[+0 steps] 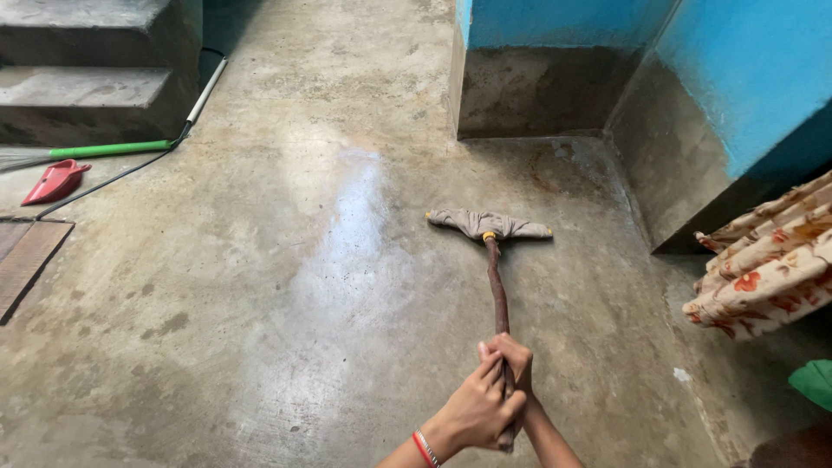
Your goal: The person cleans the concrete floor using a damp cloth attached to a long wooden stick.
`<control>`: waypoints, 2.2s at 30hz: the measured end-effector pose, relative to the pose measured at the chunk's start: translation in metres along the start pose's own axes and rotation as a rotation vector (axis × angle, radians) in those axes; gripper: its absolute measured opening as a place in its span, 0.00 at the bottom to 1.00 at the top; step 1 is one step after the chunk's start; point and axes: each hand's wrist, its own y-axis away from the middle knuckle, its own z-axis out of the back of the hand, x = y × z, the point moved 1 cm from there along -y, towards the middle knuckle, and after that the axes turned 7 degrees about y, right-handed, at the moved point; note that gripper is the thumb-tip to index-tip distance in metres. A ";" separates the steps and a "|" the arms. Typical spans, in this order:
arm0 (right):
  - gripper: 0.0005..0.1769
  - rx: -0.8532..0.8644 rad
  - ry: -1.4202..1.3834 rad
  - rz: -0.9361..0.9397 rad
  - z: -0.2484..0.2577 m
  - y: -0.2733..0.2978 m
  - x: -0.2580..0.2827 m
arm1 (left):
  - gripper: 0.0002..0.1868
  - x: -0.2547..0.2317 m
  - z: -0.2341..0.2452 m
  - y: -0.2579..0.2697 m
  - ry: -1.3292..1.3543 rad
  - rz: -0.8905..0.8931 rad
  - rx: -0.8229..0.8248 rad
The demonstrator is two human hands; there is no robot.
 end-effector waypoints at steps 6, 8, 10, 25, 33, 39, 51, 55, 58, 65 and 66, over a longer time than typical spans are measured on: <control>0.13 -0.056 -0.020 0.077 0.034 0.052 0.057 | 0.07 -0.067 -0.010 0.043 -0.259 -0.155 -0.157; 0.13 -0.067 -0.018 0.076 0.041 0.068 0.065 | 0.06 -0.077 -0.029 0.049 -0.271 -0.147 -0.167; 0.15 -0.053 0.002 0.074 0.040 0.070 0.054 | 0.06 -0.073 -0.043 0.050 -0.254 -0.145 -0.186; 0.11 0.000 0.111 0.010 -0.058 -0.112 -0.093 | 0.19 0.148 0.012 -0.064 0.081 0.006 -0.073; 0.10 -0.019 0.121 -0.025 -0.083 -0.153 -0.114 | 0.13 0.183 0.023 -0.081 0.231 0.161 -0.278; 0.09 -0.007 0.085 0.020 -0.034 -0.111 -0.088 | 0.19 0.117 0.014 -0.075 0.164 0.038 -0.275; 0.14 0.021 0.073 -0.024 0.060 0.012 0.001 | 0.23 -0.027 -0.004 -0.038 0.121 -0.156 0.038; 0.14 0.029 0.084 -0.026 0.089 0.041 0.023 | 0.24 -0.073 -0.008 -0.027 0.053 -0.184 0.014; 0.14 -0.027 0.112 -0.035 0.103 0.068 0.030 | 0.24 -0.098 -0.017 -0.016 -0.086 -0.247 0.022; 0.17 -0.079 0.102 -0.003 0.111 0.073 0.003 | 0.18 -0.085 -0.066 -0.029 -0.233 -0.314 0.165; 0.16 -0.070 0.100 -0.003 0.112 0.068 -0.004 | 0.21 -0.080 -0.073 -0.031 -0.191 -0.301 0.140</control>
